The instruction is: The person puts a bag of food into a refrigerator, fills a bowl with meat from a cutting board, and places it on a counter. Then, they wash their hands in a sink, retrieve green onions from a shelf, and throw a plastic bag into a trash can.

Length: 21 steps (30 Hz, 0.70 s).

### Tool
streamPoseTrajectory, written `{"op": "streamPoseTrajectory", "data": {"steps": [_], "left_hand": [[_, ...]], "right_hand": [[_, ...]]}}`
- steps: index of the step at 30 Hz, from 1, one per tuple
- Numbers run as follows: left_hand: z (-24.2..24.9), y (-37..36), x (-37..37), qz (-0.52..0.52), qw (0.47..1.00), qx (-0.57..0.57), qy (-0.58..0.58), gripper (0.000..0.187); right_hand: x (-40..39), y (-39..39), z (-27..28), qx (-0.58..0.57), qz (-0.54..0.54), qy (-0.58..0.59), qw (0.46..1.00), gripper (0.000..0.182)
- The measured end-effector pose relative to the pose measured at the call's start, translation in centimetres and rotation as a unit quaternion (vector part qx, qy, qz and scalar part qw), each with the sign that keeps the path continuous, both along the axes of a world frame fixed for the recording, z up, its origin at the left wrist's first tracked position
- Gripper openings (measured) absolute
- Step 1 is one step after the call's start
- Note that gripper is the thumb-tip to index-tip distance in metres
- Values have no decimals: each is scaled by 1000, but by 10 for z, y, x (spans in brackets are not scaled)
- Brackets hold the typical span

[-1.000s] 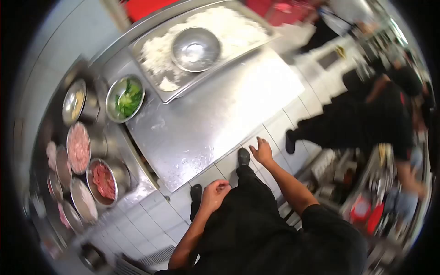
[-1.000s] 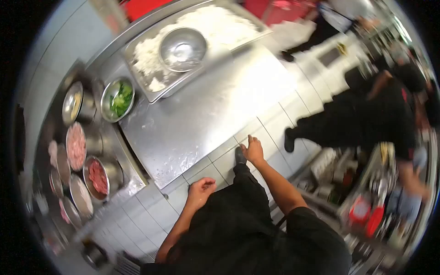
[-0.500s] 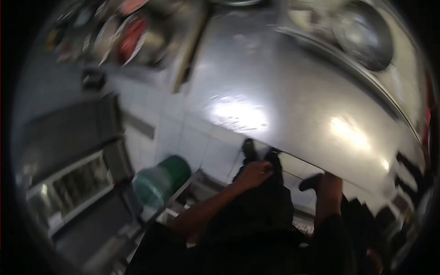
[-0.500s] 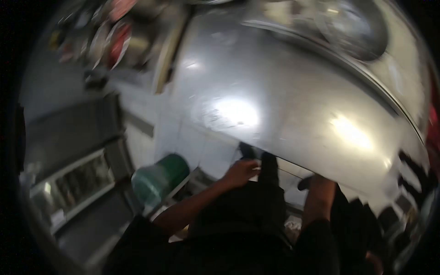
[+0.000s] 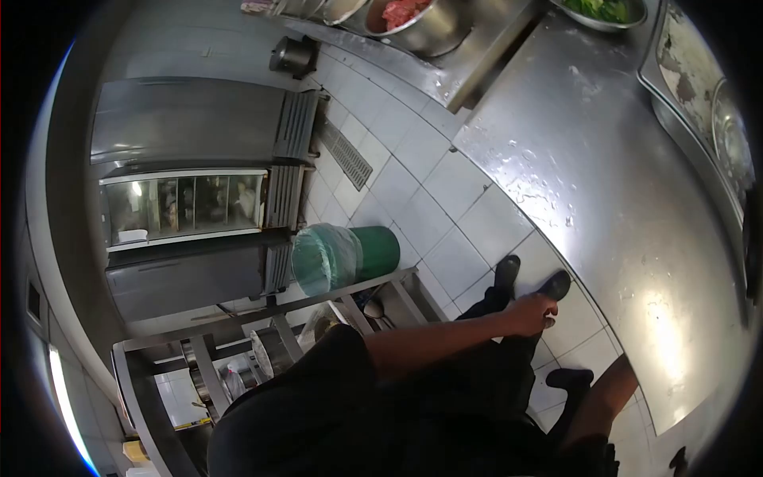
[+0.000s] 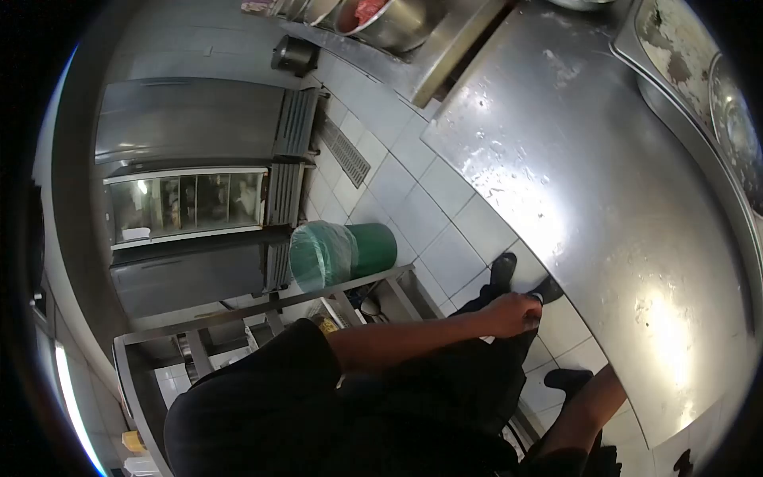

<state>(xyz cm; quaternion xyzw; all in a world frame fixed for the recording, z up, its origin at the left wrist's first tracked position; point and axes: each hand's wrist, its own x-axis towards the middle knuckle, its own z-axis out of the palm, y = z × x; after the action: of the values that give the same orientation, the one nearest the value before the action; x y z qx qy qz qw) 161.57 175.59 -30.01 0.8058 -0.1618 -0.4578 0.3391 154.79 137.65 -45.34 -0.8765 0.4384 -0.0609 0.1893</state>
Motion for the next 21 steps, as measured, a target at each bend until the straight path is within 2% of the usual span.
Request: {"op": "streamPoseTrajectory", "data": {"steps": [8,10,13,15,17,18,21], "left_hand": [[-27,-20,-7,-9,996,-77,-37,20],[-24,-19,-11,21,996,-81,-10,20],[-28,-12,-13,19,996,-86,-29,20],[-28,-6,-14,57,995,-82,13,21],[-31,2,-15,78,992,-95,34,20],[-28,5,-13,51,995,-86,-3,23],[-36,11,-10,76,992,-96,31,26]], "right_hand": [[-11,-2,12,2,-8,-8,1000,34],[-8,3,21,-5,-14,-5,1000,33],[-3,8,34,-8,-21,-4,1000,32],[-3,8,41,-2,-30,-5,1000,31],[-1,12,46,21,-43,-18,999,30],[1,10,49,38,-58,-28,997,30],[8,17,61,90,-103,-90,986,29]]}}
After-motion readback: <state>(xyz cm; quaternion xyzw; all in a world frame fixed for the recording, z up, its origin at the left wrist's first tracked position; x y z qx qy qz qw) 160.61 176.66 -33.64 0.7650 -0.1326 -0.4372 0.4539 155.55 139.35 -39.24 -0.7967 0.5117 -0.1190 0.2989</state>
